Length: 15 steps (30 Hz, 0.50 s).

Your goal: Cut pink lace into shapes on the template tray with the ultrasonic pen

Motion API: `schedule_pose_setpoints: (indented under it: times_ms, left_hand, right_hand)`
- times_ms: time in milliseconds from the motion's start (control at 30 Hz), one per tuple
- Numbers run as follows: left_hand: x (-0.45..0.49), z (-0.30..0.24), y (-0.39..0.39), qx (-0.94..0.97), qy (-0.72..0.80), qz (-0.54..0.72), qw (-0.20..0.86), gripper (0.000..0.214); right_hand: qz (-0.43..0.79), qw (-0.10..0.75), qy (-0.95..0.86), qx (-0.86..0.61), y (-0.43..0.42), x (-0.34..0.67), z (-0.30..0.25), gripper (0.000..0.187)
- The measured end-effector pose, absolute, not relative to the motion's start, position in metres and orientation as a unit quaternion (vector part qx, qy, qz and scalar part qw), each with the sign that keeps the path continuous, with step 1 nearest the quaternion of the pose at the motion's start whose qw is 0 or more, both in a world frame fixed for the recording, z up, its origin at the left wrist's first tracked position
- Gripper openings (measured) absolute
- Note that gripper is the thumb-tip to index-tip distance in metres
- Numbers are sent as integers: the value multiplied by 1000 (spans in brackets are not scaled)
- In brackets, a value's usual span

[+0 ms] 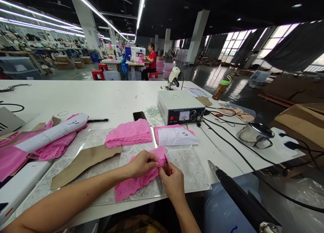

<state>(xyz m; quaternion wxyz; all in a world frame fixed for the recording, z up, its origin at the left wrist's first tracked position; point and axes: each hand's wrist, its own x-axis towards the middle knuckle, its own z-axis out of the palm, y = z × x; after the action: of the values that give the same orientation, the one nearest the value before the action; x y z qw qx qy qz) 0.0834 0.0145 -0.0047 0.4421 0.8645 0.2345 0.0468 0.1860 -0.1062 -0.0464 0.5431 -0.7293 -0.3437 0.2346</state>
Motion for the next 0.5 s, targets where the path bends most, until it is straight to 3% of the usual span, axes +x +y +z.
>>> schedule_pose_setpoints:
  times_ms: [300,500]
  left_hand:
    - [76,0,15,916,203,53,342,20]
    - [76,2,26,925,142,54,348,22]
  right_hand:
    - [212,572,-334,-719,-107,181,-44,30]
    - [255,615,-295,-685,-103,187,-49,34]
